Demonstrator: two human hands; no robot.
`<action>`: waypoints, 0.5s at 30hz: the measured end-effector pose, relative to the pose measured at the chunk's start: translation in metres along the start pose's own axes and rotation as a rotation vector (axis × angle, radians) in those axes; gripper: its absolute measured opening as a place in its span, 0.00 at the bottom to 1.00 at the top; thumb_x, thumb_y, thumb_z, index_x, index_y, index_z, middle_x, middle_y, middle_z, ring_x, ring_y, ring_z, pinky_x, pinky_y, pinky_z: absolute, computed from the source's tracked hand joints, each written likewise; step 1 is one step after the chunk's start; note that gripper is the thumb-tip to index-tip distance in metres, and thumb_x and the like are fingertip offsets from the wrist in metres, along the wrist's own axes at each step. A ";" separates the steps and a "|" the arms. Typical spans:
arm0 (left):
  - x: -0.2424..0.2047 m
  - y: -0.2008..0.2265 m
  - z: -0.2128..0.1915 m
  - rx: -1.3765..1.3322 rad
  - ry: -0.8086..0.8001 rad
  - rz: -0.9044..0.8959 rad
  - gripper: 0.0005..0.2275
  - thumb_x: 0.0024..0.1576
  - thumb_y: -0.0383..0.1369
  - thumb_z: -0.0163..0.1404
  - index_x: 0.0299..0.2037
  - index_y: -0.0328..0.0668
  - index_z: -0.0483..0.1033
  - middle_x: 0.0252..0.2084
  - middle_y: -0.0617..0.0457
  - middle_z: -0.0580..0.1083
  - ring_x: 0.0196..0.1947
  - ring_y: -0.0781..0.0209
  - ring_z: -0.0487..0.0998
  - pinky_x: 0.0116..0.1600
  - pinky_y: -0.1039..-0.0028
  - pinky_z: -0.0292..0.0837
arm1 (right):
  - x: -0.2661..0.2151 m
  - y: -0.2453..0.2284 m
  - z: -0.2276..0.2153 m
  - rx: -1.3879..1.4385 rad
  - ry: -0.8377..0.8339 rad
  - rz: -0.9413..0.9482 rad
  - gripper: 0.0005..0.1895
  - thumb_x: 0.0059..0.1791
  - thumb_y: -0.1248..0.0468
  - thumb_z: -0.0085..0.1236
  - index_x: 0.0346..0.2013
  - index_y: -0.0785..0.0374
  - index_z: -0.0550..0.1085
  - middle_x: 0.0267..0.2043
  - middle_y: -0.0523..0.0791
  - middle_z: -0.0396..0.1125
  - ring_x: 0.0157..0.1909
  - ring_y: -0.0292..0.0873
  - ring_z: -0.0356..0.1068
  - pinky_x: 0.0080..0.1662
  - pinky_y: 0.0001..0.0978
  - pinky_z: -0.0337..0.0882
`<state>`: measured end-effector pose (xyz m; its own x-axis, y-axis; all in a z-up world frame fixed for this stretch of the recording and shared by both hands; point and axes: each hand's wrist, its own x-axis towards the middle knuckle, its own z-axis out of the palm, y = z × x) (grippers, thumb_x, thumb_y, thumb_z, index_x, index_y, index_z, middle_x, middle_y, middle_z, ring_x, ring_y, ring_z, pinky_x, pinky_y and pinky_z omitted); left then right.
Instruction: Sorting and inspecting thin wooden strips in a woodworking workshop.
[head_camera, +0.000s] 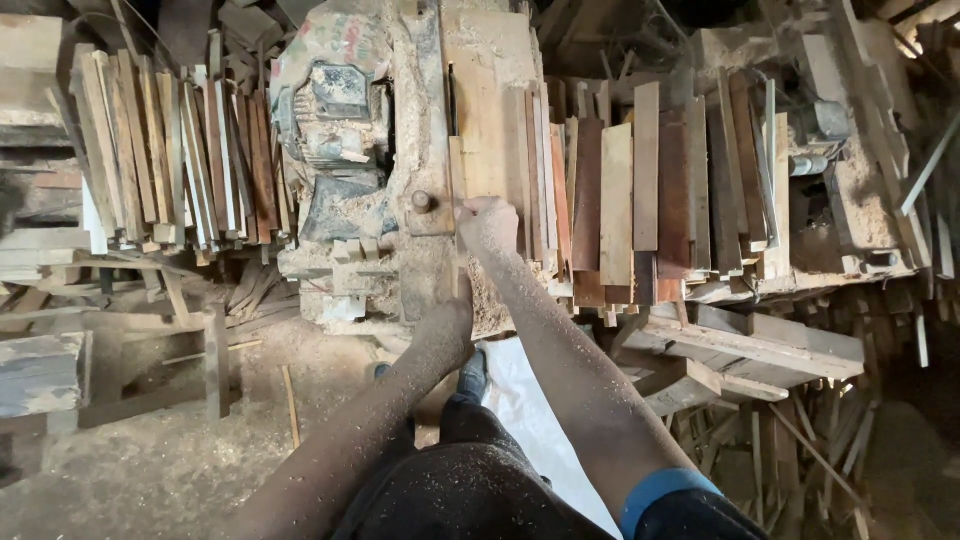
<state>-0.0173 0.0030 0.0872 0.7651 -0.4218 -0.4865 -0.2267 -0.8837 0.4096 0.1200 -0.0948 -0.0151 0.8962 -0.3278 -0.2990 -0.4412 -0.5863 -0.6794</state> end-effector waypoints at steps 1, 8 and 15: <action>0.007 -0.004 0.002 -0.005 0.002 -0.002 0.39 0.51 0.19 0.49 0.71 0.15 0.39 0.47 0.31 0.78 0.49 0.37 0.82 0.50 0.52 0.81 | 0.006 0.001 0.002 -0.005 -0.002 -0.003 0.14 0.44 0.52 0.63 0.43 0.44 0.83 0.43 0.48 0.78 0.53 0.56 0.76 0.55 0.52 0.77; 0.030 -0.014 -0.017 -0.126 0.017 -0.054 0.41 0.50 0.24 0.53 0.72 0.29 0.40 0.44 0.34 0.79 0.51 0.36 0.81 0.55 0.50 0.77 | 0.028 0.020 0.011 -0.075 0.016 -0.027 0.10 0.44 0.51 0.61 0.38 0.41 0.84 0.38 0.45 0.78 0.49 0.54 0.77 0.53 0.51 0.79; 0.063 -0.027 -0.023 -0.187 0.042 -0.083 0.40 0.53 0.24 0.49 0.75 0.40 0.39 0.48 0.35 0.79 0.54 0.36 0.79 0.58 0.50 0.76 | 0.031 0.055 0.027 -0.036 -0.050 -0.014 0.11 0.41 0.48 0.63 0.34 0.42 0.84 0.32 0.43 0.78 0.46 0.51 0.78 0.50 0.48 0.79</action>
<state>0.0513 0.0051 0.0630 0.8021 -0.3370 -0.4930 -0.0497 -0.8603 0.5074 0.1249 -0.1172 -0.0800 0.9032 -0.2822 -0.3235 -0.4291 -0.6172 -0.6596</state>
